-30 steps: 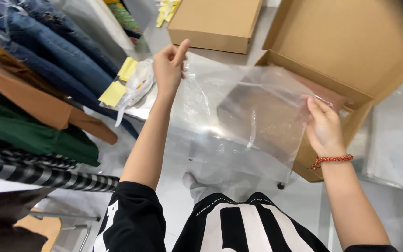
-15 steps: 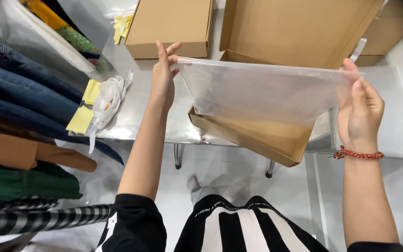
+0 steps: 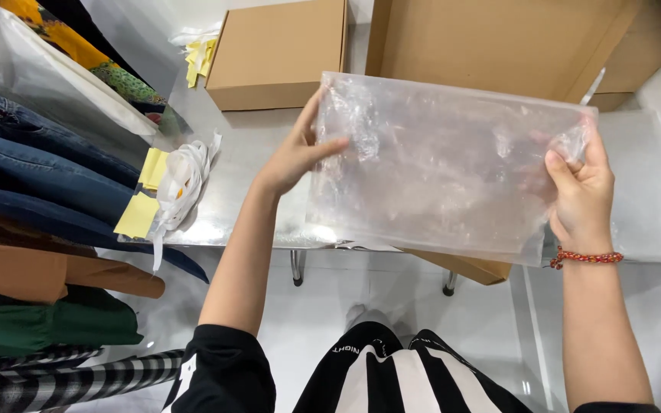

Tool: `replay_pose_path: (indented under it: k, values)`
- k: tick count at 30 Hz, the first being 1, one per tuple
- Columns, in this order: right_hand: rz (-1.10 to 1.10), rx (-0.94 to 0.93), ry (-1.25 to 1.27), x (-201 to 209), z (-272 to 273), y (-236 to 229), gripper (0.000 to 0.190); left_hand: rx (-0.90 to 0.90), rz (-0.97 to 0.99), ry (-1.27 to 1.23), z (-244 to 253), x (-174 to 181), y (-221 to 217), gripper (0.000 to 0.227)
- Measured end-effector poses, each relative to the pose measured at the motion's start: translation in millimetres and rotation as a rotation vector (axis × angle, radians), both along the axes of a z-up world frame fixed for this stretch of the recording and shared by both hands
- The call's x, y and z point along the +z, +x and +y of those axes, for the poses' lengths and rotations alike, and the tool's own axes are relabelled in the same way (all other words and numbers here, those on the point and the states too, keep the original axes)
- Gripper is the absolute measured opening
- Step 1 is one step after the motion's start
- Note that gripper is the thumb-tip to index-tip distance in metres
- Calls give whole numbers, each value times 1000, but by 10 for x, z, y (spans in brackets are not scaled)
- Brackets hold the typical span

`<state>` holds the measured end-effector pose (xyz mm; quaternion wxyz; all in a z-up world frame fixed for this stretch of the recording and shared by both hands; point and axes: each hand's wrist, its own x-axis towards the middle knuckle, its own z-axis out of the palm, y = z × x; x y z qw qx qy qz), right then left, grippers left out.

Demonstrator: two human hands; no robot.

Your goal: Packing various clothing items into cardboard boxes and hanging garments on a clothing rack

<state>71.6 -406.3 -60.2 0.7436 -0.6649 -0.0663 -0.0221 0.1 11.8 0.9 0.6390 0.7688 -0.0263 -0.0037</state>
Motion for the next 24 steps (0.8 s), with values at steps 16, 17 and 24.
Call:
replay_pose_path:
  k: [16, 17, 24]
  values:
    - [112, -200, -180, -1311, 969, 222, 61, 364, 438, -102, 816, -1439, -129, 26]
    - [254, -169, -204, -1261, 1017, 143, 66, 425, 464, -112, 847, -1506, -131, 24]
    - [679, -136, -178, -1302, 1064, -256, 102, 558, 459, -49, 932, -1914, -157, 31]
